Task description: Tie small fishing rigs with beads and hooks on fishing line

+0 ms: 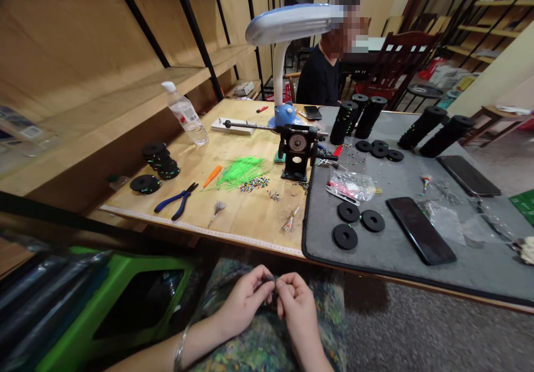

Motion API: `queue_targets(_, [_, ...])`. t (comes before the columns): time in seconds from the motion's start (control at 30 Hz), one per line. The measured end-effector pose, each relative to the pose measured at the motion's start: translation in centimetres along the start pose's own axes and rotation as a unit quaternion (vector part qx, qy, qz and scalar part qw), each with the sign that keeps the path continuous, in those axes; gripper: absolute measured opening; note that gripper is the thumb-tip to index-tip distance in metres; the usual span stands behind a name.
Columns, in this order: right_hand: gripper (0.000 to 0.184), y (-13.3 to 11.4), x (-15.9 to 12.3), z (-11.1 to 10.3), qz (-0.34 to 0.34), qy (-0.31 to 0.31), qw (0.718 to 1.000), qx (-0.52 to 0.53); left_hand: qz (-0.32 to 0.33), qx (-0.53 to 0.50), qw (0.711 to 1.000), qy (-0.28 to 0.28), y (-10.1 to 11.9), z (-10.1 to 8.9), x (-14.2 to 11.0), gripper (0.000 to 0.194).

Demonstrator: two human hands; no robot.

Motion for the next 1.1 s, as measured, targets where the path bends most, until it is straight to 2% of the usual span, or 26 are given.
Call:
queue_targets(0.23, [0.042, 0.5, 0.1, -0.3, 0.024, 0.006, 0.997, 0.080, 0.031, 0.079, 0.996, -0.016, 0.8, 0.2, -0.6, 0.012])
queue_targets(0.53, [0.042, 0.1, 0.1, -0.4, -0.007, -0.013, 0.999, 0.049, 0.028, 0.094, 0.995, -0.029, 1.2, 0.4, -0.6, 0.010])
queue_targets(0.83, [0.043, -0.8, -0.4, -0.1, -0.024, -0.031, 0.999, 0.030, 0.024, 0.045, 0.998, -0.047, 1.6, 0.5, -0.9, 0.008])
queue_targets(1.0, [0.042, -1.1, -0.4, 0.0, -0.044, -0.032, 0.998, 0.006, 0.006, 0.008, 0.997, -0.081, 1.1, 1.1, -1.0, 0.038])
queue_targets(1.1, [0.042, -0.9, -0.5, 0.2, -0.040, -0.035, 0.999, -0.001, -0.007, 0.005, 0.999, -0.049, 1.0, 0.6, -0.7, 0.025])
Point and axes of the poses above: each hand's wrist, its own x-axis towards the middle knuckle, its own z-axis out of the palm, y = z × x, the point moved 9 cm from there along x, towards the middle knuckle, and after that the axes turned 2 degrees about x, right-handed, at the moved point
